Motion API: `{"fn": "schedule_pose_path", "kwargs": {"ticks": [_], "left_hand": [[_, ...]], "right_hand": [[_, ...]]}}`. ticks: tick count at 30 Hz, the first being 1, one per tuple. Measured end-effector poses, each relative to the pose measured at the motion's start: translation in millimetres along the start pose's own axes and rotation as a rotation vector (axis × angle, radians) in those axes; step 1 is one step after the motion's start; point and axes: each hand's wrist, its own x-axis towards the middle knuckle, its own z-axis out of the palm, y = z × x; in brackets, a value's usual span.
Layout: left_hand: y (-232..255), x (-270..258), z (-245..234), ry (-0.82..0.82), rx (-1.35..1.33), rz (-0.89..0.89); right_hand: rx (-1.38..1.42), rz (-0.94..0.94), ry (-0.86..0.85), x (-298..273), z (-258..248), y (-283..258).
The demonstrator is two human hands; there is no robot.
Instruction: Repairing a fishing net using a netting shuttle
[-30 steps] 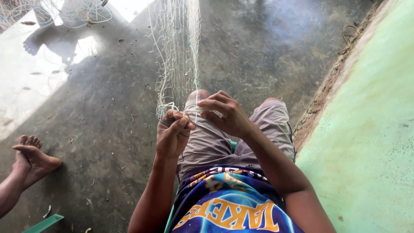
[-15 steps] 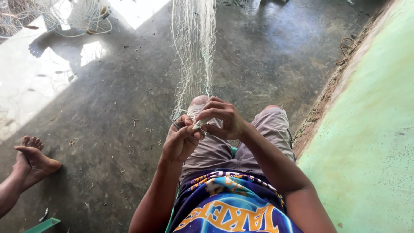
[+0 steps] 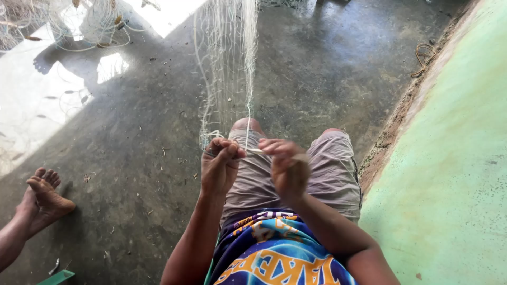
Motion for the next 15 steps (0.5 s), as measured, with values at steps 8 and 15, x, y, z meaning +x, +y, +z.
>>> {"fn": "schedule_pose_path", "kwargs": {"ticks": [8, 15], "left_hand": [[16.1, 6.4, -22.4, 0.019, 0.008, 0.124], [21.1, 6.3, -18.7, -0.041, 0.051, 0.144]], "right_hand": [[-0.105, 0.696, -0.117, -2.9, -71.3, 7.6], [-0.377, 0.607, -0.485, 4.4, -54.5, -12.5]]}}
